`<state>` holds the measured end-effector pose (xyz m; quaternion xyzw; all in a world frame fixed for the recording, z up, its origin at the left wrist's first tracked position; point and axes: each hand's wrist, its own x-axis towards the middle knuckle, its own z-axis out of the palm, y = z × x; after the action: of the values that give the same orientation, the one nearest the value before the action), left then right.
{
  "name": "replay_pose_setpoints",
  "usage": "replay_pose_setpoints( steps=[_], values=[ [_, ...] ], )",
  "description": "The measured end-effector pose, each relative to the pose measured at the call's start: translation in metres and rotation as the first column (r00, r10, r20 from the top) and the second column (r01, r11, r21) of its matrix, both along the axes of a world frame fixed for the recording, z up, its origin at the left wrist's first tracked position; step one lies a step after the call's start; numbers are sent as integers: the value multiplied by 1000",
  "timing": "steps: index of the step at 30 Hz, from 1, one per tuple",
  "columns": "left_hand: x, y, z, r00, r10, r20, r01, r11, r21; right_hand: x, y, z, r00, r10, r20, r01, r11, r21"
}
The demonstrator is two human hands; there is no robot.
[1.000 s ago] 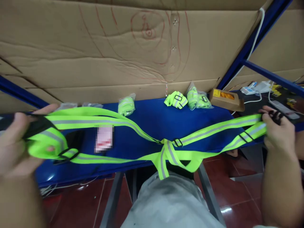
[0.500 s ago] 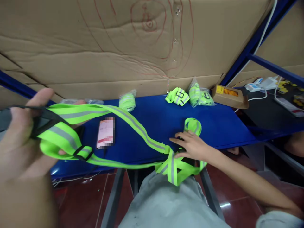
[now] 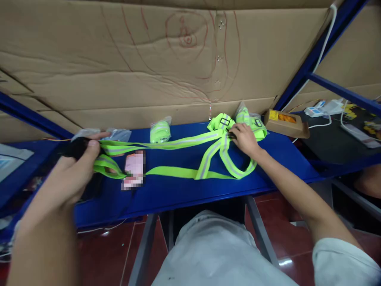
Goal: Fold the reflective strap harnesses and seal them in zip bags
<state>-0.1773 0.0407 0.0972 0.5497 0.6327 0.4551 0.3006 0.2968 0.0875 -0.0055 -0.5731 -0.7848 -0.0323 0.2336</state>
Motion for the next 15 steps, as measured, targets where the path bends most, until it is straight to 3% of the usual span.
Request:
replay_pose_setpoints(
  steps=[3, 6, 9, 12, 13, 15],
  values=[
    [1, 14, -13, 999, 18, 37, -20, 997, 71, 20, 15, 18, 993, -27, -118, 32, 999, 42],
    [5, 22, -17, 995, 51, 87, -61, 992, 115, 45, 5, 39, 936, -79, -344, 116, 989, 88],
    [9, 25, -7, 967, 151, 207, -193, 961, 198, 74, -15, 61, 690, -186, -699, 342, 935, 89],
    [5, 23, 10, 895, 205, 395, -248, 967, 62, 111, -36, 79, 414, -294, -862, 465, 882, -77],
    [1, 22, 16, 880, 212, 425, -234, 972, 0, 123, -42, 83, 365, -330, -871, 458, 878, -141],
    [-10, 18, 24, 870, 200, 451, -186, 980, -76, 147, -56, 87, 378, -397, -836, 388, 888, -246]
  ],
)
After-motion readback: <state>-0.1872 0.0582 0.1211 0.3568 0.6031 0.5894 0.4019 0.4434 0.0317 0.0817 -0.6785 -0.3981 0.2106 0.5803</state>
